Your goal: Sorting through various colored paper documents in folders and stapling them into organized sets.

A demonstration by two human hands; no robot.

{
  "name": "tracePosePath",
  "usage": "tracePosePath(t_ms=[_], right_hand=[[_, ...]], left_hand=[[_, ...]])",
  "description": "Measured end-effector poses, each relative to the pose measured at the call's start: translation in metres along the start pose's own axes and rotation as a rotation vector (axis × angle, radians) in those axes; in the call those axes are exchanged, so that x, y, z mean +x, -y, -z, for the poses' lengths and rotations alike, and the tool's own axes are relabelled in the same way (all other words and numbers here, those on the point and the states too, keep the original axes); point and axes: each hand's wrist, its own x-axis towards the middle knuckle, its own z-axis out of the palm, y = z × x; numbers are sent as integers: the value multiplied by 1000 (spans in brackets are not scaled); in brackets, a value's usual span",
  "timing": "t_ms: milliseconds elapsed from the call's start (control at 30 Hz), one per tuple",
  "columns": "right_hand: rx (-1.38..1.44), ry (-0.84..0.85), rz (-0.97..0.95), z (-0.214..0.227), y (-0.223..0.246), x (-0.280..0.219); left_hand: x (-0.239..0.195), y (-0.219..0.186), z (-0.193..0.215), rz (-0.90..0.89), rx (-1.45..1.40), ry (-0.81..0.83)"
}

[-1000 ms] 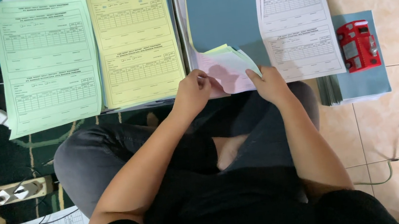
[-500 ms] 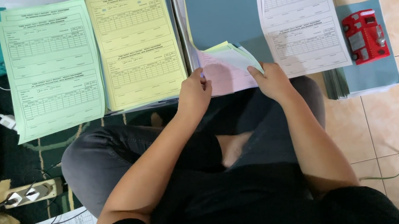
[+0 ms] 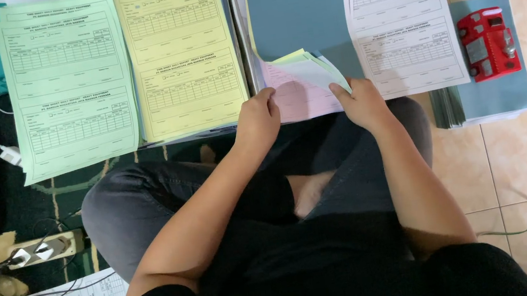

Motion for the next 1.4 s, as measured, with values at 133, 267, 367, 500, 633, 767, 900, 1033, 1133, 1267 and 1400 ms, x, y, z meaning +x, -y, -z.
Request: tracePosePath(t_ms=[133, 267, 367, 500, 633, 767, 900, 1033, 1133, 1267, 1400], right_hand=[[-3, -1, 17, 0, 0, 1], [-31, 0, 4, -1, -2, 2], [-34, 0, -4, -1, -3, 3], [-9, -2, -11, 0, 0, 4], [-8, -5, -16, 0, 1, 3], [-33, -1, -24, 0, -4, 3], [-7, -3, -22, -3, -10, 4], [-24, -8, -28, -1, 0, 3], [-33, -12, -25, 0, 1, 2], [-60, 4, -26, -3, -5, 4], [-61, 1, -9, 0, 0, 1]], left_hand=[[-1, -7, 5, 38, -33, -10], [1, -1, 0, 59, -49, -7], [1, -2, 1, 50, -63, -13], [-2, -6, 3, 30, -80, -22], [1, -2, 0, 28, -86, -28], [7, 9, -6, 36, -96, -25], [7, 6, -2, 45, -93, -15], [5, 1, 4, 7, -41, 5], [4, -1, 5, -97, 74, -4], [7, 10, -7, -219, 377, -7], [4, 7, -3, -310, 442, 27]])
